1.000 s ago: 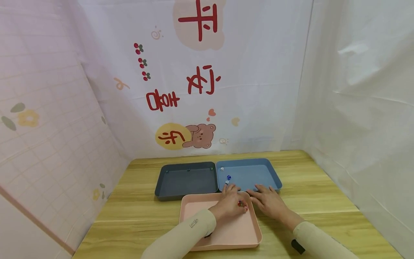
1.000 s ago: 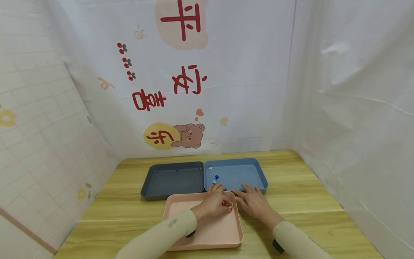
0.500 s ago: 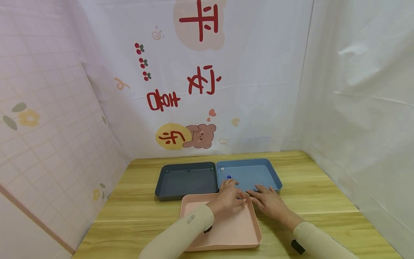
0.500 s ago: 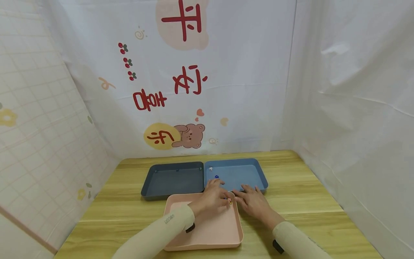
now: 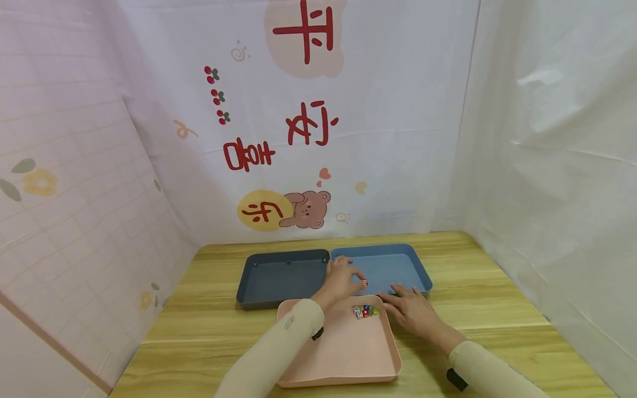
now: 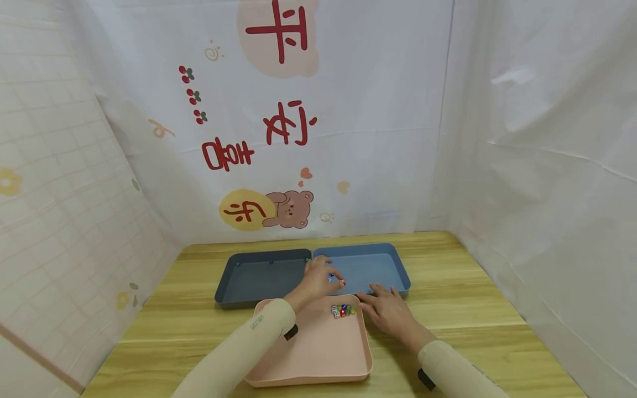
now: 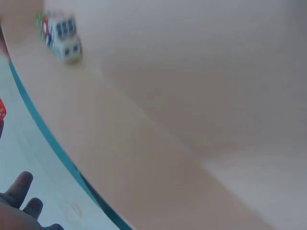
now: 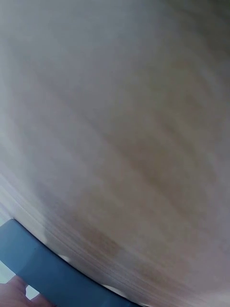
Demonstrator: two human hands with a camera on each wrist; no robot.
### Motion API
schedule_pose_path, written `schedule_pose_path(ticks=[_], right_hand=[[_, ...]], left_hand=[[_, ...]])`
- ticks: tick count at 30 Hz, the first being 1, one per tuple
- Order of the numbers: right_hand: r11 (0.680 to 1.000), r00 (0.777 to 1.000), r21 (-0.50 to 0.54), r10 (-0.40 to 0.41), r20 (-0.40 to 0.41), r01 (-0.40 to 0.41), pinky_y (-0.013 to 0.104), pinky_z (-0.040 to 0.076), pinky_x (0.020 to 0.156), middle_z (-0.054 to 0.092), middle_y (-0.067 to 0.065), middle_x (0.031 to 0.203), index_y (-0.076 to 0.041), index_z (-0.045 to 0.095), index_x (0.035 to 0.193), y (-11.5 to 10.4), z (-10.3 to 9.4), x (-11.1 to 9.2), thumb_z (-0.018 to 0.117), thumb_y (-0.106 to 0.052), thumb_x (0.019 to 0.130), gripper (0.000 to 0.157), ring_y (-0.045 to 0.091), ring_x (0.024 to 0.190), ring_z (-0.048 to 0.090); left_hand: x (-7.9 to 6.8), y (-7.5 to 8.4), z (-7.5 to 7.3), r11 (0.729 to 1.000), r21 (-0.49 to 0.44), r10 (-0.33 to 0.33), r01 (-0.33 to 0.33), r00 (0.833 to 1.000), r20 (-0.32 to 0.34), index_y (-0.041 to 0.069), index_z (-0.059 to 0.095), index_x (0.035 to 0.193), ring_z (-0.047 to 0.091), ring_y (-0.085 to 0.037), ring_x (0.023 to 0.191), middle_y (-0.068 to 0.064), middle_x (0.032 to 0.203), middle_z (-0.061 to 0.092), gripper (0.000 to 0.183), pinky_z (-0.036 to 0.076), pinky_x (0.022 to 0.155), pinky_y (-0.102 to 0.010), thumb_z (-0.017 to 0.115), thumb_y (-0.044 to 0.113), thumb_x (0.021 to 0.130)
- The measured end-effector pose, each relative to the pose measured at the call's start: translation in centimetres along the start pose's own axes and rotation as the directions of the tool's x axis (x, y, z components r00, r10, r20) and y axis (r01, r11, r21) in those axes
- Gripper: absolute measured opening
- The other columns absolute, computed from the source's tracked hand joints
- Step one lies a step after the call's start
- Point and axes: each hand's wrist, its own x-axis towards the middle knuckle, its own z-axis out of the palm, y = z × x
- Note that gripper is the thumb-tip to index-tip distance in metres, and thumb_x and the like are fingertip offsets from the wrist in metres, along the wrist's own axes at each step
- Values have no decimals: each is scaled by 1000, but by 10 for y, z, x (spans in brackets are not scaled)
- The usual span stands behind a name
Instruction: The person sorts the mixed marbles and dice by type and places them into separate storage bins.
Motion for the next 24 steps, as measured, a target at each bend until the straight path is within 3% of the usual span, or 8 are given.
schedule_pose_path(ticks=[9,18,24], right_hand=[[1000,1000,-12,21,22,-21,72,32,101,55,22,138,-19,65,135,3,1,0,55,-37,102,39,43,129,49],[999,999,2,34,41,-34,72,30,103,54,22,140,-18,64,136,2,0,2,54,-37,102,39,44,130,48],[1000,999,5,30,24,-30,72,30,103,55,22,139,-18,64,135,2,1,1,54,-37,102,39,44,130,48]], left_hand=[[24,-16,-7,991,-56,-121,117,990,-77,26,77,96,33,-34,139,-11,145,46,13,15,116,-61,73,38,91],[39,-36,-9,981,-114,-177,158,968,-179,20,78,95,37,-38,134,-18,140,51,13,19,111,-60,74,31,91],[40,-43,-7,964,-120,-254,236,952,-170,17,78,94,34,-39,137,-18,142,50,15,14,114,-62,75,32,90]])
